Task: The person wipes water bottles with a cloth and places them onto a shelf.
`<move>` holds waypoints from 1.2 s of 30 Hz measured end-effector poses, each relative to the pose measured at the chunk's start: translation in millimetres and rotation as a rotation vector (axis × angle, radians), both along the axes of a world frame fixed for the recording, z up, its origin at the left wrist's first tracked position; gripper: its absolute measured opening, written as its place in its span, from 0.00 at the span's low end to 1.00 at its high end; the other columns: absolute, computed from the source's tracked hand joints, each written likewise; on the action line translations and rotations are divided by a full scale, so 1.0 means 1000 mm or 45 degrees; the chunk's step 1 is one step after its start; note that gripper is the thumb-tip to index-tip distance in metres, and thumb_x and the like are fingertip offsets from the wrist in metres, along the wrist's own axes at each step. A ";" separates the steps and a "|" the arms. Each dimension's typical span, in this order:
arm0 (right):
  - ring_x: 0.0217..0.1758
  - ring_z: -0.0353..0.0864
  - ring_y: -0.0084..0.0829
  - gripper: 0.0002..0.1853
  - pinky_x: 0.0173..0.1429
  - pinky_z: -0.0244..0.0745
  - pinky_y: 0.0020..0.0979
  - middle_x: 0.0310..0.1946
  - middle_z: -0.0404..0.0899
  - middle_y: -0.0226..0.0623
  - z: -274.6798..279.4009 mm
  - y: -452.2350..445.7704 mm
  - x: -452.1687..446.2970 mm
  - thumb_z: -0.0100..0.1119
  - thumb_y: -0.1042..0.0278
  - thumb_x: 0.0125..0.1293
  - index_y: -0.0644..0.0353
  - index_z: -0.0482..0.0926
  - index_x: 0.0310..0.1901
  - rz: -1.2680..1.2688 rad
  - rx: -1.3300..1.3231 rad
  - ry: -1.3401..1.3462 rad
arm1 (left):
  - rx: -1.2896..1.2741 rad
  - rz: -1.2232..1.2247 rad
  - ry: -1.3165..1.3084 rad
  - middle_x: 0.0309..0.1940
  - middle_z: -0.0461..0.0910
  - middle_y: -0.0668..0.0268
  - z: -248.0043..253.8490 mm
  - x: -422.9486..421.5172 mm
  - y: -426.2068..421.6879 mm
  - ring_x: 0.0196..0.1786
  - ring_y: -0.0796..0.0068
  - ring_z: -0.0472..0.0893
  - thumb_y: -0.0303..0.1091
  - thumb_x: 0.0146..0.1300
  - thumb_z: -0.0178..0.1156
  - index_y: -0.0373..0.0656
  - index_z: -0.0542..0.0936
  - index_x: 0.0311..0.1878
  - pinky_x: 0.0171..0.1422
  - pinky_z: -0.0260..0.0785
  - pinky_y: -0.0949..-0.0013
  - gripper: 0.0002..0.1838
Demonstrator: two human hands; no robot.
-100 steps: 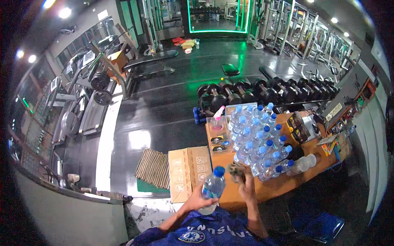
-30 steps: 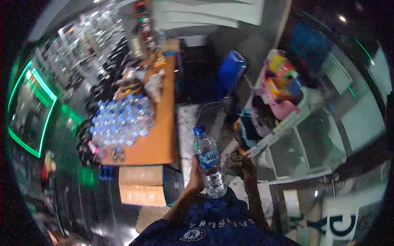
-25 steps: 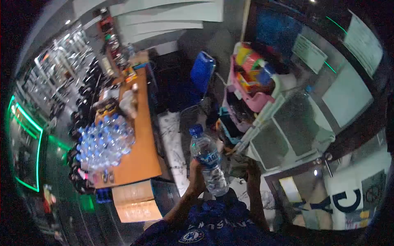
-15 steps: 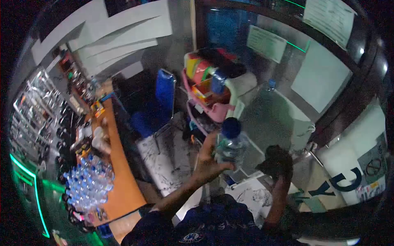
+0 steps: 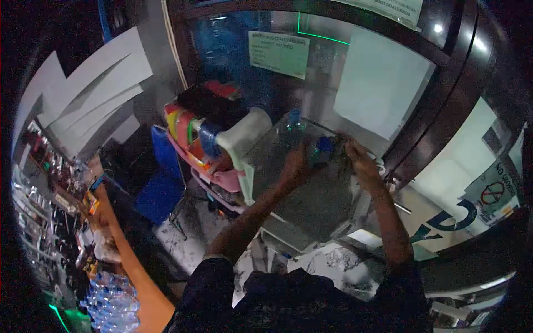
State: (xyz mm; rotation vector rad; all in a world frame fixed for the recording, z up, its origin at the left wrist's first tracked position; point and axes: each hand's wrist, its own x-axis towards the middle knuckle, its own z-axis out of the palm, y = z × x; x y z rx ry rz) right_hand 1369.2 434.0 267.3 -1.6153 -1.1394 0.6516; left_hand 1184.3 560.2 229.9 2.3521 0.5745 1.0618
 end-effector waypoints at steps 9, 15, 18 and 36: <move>0.69 0.58 0.32 0.30 0.69 0.54 0.28 0.66 0.60 0.38 -0.013 0.025 0.007 0.47 0.55 0.71 0.58 0.55 0.69 0.053 0.002 0.415 | -0.067 0.216 0.302 0.64 0.58 0.40 -0.038 0.024 0.021 0.62 0.41 0.67 0.45 0.50 0.69 0.38 0.52 0.69 0.59 0.67 0.48 0.49; 0.66 0.61 0.32 0.26 0.69 0.53 0.30 0.63 0.65 0.37 -0.010 0.015 0.007 0.45 0.53 0.72 0.59 0.61 0.66 0.001 -0.041 0.226 | 0.022 0.266 0.295 0.65 0.56 0.40 0.020 0.007 0.007 0.58 0.38 0.70 0.41 0.53 0.67 0.48 0.46 0.73 0.46 0.74 0.47 0.49; 0.60 0.67 0.31 0.23 0.63 0.61 0.32 0.57 0.71 0.39 0.026 0.004 -0.023 0.44 0.56 0.73 0.57 0.64 0.64 -0.039 -0.069 0.003 | 0.107 0.347 0.279 0.64 0.57 0.40 0.009 0.013 0.009 0.55 0.36 0.73 0.40 0.54 0.66 0.57 0.46 0.73 0.43 0.75 0.47 0.48; 0.57 0.72 0.30 0.21 0.60 0.64 0.29 0.56 0.73 0.38 0.033 -0.005 -0.029 0.55 0.63 0.67 0.55 0.69 0.60 -0.092 0.433 -0.314 | 0.099 0.135 0.109 0.66 0.55 0.39 0.011 -0.012 0.004 0.54 0.45 0.76 0.39 0.57 0.63 0.55 0.46 0.73 0.45 0.74 0.53 0.45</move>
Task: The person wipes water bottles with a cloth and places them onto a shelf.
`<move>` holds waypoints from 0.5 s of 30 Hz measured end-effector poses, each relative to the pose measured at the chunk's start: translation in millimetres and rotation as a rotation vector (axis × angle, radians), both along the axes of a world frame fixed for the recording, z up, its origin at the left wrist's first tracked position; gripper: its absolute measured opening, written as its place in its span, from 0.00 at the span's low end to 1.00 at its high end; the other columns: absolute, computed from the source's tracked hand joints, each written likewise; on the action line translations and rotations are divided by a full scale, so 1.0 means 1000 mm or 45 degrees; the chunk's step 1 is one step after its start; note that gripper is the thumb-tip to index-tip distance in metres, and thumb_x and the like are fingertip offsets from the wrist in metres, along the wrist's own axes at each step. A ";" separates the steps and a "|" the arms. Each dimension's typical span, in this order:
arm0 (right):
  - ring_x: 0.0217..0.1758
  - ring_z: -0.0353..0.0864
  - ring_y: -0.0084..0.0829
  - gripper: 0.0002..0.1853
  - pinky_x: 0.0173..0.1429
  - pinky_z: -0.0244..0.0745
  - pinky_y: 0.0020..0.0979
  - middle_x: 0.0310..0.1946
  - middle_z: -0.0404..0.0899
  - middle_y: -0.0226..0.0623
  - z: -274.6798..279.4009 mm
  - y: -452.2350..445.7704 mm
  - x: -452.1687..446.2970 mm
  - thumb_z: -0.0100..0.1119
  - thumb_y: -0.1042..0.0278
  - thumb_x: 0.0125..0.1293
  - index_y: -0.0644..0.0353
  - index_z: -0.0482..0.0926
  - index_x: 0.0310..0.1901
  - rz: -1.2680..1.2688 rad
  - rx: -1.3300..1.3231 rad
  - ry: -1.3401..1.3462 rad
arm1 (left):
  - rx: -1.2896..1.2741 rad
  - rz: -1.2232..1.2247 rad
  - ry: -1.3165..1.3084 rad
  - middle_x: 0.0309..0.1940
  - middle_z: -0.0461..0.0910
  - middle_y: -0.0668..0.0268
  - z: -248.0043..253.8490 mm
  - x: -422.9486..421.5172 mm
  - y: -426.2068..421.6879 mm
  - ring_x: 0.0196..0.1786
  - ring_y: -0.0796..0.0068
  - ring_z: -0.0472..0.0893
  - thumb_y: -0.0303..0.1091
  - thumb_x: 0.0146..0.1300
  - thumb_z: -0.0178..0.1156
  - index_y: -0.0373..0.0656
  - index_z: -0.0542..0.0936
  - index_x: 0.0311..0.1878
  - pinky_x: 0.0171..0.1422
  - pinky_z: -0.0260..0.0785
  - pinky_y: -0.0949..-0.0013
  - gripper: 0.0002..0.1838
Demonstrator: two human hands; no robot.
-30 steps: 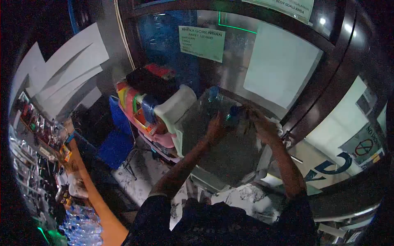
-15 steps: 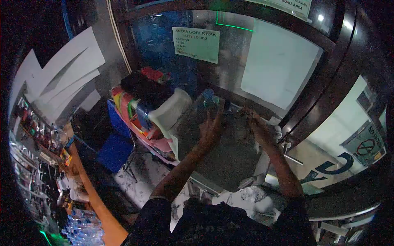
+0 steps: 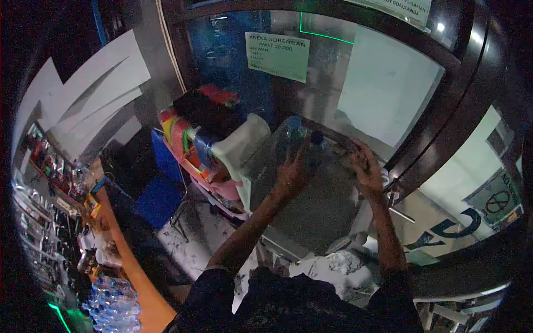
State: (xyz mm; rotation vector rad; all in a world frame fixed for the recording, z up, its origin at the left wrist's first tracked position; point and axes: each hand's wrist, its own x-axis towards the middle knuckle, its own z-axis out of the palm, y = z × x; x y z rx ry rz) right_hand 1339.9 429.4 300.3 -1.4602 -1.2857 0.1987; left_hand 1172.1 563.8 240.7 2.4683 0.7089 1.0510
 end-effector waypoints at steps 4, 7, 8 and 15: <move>0.60 0.71 0.32 0.20 0.62 0.63 0.30 0.57 0.72 0.41 0.034 -0.033 -0.039 0.54 0.71 0.66 0.56 0.70 0.60 -0.021 0.001 -0.249 | -0.276 -0.040 -0.210 0.62 0.61 0.46 0.015 -0.039 -0.021 0.43 0.58 0.79 0.33 0.59 0.62 0.46 0.54 0.69 0.45 0.73 0.61 0.38; 0.62 0.69 0.38 0.22 0.66 0.62 0.37 0.56 0.72 0.44 0.072 -0.076 -0.088 0.56 0.64 0.64 0.58 0.70 0.59 0.099 -0.058 -0.482 | -0.358 -0.078 -0.542 0.59 0.65 0.51 -0.009 -0.075 -0.042 0.35 0.68 0.77 0.28 0.58 0.61 0.41 0.58 0.66 0.41 0.71 0.67 0.34; 0.62 0.70 0.38 0.22 0.66 0.61 0.38 0.55 0.73 0.45 0.073 -0.086 -0.102 0.56 0.62 0.65 0.60 0.70 0.59 0.141 -0.063 -0.630 | -0.348 -0.079 -0.594 0.58 0.66 0.53 -0.023 -0.093 -0.057 0.33 0.70 0.76 0.27 0.58 0.61 0.40 0.59 0.65 0.40 0.71 0.68 0.32; 0.54 0.76 0.39 0.20 0.56 0.71 0.37 0.47 0.76 0.44 -0.024 -0.090 -0.231 0.56 0.64 0.65 0.62 0.71 0.57 0.984 -0.406 0.428 | -0.799 0.287 -0.760 0.51 0.71 0.61 -0.119 -0.251 -0.191 0.31 0.75 0.76 0.23 0.62 0.57 0.40 0.64 0.61 0.34 0.69 0.70 0.24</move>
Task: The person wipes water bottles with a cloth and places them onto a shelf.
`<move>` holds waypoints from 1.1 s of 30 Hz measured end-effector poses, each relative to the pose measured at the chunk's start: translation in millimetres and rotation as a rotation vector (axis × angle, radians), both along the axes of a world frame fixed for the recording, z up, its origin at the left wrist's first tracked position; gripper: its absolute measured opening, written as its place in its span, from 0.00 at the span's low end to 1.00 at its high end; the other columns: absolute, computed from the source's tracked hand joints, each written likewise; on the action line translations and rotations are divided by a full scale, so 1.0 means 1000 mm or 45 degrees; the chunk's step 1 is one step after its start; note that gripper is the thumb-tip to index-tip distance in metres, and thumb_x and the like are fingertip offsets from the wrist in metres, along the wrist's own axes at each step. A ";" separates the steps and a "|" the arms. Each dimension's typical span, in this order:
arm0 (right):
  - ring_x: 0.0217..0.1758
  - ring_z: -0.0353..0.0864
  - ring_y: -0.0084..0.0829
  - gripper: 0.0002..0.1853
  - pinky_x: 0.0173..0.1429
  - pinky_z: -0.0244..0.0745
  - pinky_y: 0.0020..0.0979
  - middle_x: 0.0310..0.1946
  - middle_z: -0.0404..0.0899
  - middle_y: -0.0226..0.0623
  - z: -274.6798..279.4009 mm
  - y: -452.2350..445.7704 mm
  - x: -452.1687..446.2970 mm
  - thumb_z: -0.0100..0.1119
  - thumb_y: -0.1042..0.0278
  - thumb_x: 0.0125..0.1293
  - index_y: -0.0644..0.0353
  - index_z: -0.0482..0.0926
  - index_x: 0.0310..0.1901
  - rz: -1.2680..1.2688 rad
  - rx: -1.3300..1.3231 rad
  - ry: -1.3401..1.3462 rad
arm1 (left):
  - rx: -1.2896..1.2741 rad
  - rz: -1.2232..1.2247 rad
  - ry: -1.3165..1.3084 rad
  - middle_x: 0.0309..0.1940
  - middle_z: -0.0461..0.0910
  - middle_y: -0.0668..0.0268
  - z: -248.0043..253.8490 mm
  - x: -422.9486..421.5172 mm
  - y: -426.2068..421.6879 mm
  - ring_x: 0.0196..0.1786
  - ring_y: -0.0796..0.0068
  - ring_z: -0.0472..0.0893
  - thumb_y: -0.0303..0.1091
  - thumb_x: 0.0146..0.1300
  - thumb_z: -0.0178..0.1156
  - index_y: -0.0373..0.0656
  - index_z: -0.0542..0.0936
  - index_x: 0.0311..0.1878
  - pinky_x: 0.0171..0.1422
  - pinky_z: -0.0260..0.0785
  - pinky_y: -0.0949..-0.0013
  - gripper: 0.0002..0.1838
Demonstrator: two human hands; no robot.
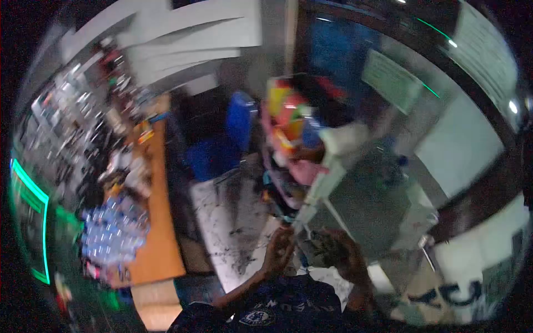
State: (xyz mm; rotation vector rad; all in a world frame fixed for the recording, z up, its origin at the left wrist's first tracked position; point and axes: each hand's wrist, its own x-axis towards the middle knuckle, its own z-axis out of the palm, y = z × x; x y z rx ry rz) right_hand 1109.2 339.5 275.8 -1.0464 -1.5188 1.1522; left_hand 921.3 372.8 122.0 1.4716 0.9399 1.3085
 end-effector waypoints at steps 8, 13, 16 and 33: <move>0.59 0.73 0.37 0.19 0.60 0.66 0.33 0.54 0.74 0.45 -0.058 -0.028 -0.183 0.48 0.73 0.66 0.58 0.69 0.59 0.812 -0.078 -0.455 | -0.394 0.823 0.160 0.49 0.70 0.59 -0.010 -0.178 -0.158 0.35 0.72 0.76 0.30 0.62 0.58 0.40 0.70 0.56 0.39 0.72 0.71 0.19; 0.53 0.74 0.34 0.19 0.57 0.69 0.33 0.52 0.73 0.45 -0.076 -0.055 -0.275 0.45 0.71 0.70 0.61 0.64 0.62 1.190 0.045 -0.201 | -0.372 1.197 0.253 0.49 0.70 0.59 0.015 -0.230 -0.248 0.36 0.74 0.77 0.28 0.61 0.59 0.40 0.70 0.55 0.37 0.72 0.73 0.19; 0.50 0.73 0.28 0.19 0.53 0.69 0.30 0.48 0.74 0.40 -0.084 -0.071 -0.322 0.44 0.66 0.71 0.61 0.65 0.61 1.366 -0.449 -0.120 | -0.378 1.341 0.338 0.48 0.70 0.60 0.029 -0.249 -0.294 0.35 0.75 0.77 0.26 0.60 0.60 0.41 0.71 0.54 0.35 0.72 0.74 0.18; 0.54 0.72 0.31 0.23 0.58 0.66 0.32 0.52 0.73 0.37 -0.241 -0.051 -0.477 0.44 0.55 0.70 0.62 0.68 0.59 1.041 -0.918 0.087 | -0.511 1.480 0.017 0.43 0.78 0.59 -0.008 -0.375 -0.254 0.39 0.70 0.79 0.31 0.62 0.59 0.38 0.74 0.50 0.40 0.73 0.70 0.14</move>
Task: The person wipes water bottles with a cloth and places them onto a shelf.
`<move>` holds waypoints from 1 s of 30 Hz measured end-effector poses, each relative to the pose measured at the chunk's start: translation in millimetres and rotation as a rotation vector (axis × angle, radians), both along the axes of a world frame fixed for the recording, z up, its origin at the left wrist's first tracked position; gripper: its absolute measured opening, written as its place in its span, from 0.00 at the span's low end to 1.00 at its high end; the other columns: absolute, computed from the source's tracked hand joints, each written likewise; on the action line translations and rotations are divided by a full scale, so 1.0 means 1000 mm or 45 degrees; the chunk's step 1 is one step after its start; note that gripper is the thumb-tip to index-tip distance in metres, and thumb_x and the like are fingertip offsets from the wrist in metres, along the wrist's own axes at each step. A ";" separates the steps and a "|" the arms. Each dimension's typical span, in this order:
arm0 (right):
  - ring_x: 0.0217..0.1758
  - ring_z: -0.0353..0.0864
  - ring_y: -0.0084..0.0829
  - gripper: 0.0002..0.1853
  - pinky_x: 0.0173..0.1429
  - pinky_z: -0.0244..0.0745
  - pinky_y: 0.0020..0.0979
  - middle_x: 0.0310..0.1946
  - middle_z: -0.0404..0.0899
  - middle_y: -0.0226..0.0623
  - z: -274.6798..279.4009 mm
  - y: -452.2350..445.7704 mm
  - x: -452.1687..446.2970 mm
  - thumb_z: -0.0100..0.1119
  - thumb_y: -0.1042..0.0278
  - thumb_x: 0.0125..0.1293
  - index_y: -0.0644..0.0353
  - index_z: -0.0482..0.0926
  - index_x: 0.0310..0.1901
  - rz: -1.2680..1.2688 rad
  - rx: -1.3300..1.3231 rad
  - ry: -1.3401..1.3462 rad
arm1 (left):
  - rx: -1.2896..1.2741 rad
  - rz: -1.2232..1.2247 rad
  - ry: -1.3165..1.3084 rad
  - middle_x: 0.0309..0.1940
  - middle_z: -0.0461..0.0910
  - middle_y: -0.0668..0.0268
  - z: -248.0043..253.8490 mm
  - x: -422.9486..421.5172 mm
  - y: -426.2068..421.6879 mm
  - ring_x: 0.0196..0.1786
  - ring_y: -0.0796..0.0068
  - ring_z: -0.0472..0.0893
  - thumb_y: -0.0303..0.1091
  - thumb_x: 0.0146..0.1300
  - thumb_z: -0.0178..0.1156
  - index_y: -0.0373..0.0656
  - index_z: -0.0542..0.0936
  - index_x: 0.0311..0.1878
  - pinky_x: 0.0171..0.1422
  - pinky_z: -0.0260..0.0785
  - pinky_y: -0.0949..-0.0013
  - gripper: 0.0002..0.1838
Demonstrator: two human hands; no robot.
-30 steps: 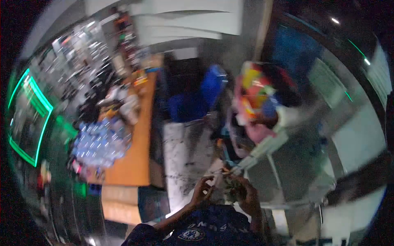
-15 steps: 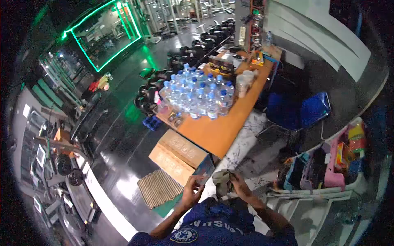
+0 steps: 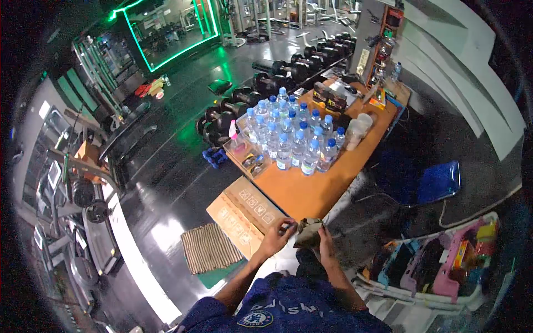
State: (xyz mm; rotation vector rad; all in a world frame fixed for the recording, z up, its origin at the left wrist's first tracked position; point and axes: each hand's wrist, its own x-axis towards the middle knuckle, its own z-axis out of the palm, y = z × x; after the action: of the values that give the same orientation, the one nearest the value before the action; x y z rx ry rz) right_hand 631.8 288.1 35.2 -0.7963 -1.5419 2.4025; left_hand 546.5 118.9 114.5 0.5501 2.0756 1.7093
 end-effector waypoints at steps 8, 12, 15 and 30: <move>0.54 0.72 0.35 0.24 0.53 0.71 0.39 0.53 0.71 0.36 0.006 0.048 -0.057 0.45 0.51 0.69 0.54 0.66 0.62 -0.117 -0.270 -0.148 | -0.104 0.093 0.149 0.39 0.80 0.57 -0.012 -0.097 0.078 0.40 0.66 0.81 0.35 0.63 0.58 0.37 0.77 0.47 0.40 0.74 0.67 0.13; 0.54 0.72 0.35 0.27 0.55 0.70 0.37 0.52 0.72 0.39 0.002 0.082 -0.076 0.52 0.50 0.64 0.61 0.68 0.58 -0.058 -0.028 0.188 | -0.003 0.215 0.300 0.40 0.79 0.53 -0.036 -0.157 0.133 0.40 0.61 0.81 0.32 0.61 0.58 0.37 0.77 0.47 0.41 0.75 0.65 0.13; 0.53 0.73 0.35 0.27 0.54 0.70 0.35 0.50 0.73 0.41 -0.005 0.115 -0.093 0.53 0.51 0.63 0.64 0.69 0.56 -0.060 -0.048 0.034 | -0.112 0.371 0.502 0.45 0.76 0.52 -0.016 -0.185 0.169 0.41 0.53 0.80 0.32 0.59 0.59 0.39 0.74 0.52 0.42 0.74 0.61 0.17; 0.54 0.73 0.37 0.24 0.58 0.68 0.36 0.52 0.72 0.39 0.012 0.142 -0.108 0.57 0.75 0.58 0.63 0.67 0.58 0.206 1.266 0.345 | -0.189 0.386 0.923 0.47 0.73 0.50 -0.053 -0.186 0.187 0.51 0.47 0.73 0.32 0.57 0.61 0.39 0.68 0.51 0.52 0.66 0.56 0.21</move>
State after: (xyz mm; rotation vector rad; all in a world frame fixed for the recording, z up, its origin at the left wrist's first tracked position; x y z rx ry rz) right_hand 523.7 430.1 47.7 -0.1264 -2.3424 1.3789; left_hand 360.3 305.4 61.3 0.9536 2.8881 1.6386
